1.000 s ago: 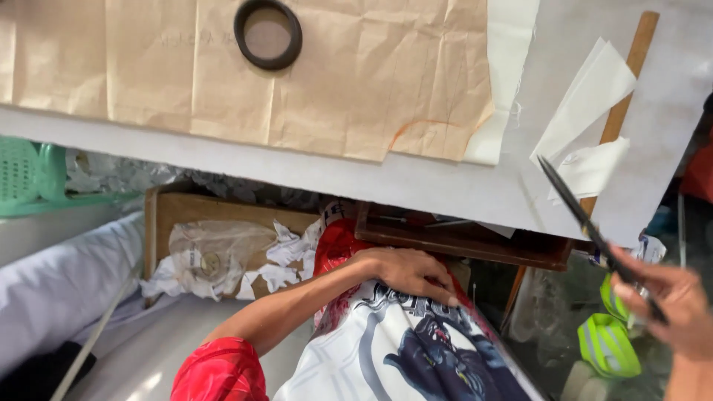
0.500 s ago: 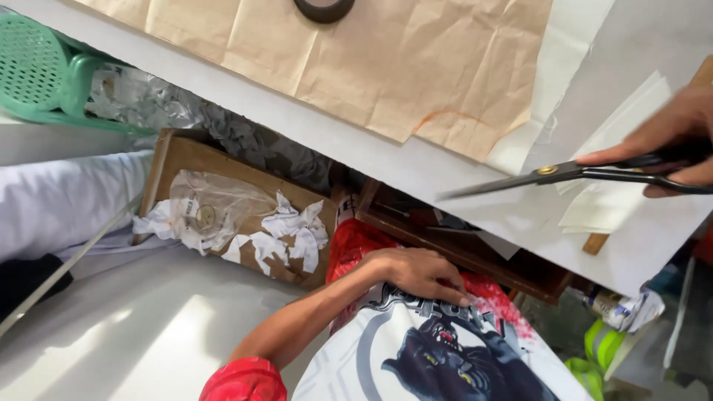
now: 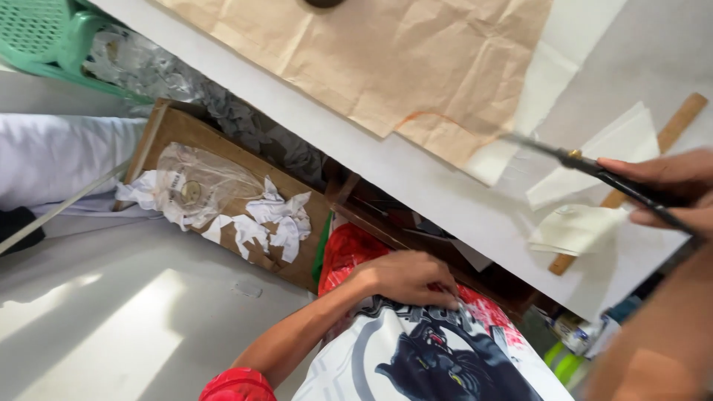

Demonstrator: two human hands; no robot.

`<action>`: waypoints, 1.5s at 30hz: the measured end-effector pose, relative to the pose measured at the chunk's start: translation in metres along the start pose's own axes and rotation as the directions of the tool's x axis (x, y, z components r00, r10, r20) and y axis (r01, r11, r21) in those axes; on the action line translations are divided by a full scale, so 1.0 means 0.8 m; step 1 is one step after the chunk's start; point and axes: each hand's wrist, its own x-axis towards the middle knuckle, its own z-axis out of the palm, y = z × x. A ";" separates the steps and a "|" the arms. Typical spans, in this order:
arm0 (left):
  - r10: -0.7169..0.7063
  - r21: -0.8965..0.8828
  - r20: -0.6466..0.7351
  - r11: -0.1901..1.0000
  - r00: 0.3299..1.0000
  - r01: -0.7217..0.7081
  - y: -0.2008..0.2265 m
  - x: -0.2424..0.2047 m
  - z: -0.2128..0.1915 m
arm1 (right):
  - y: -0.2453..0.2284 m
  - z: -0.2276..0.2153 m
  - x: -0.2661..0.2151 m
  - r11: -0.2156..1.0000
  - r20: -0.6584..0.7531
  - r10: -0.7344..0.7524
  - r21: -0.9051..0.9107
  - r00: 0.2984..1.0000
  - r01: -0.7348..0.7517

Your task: The person lays a piece of white fabric on a table and places a brown paper pattern on top. They use black tape to secure the pattern to the fabric. Then, using a pair of scissors, they cut the fabric along the edges of the pattern.

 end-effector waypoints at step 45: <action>0.456 0.810 -0.501 0.546 0.736 0.213 -0.052 0.130 -0.249 | 0.042 0.282 -0.113 0.467 -0.364 0.316 0.863 0.876 0.190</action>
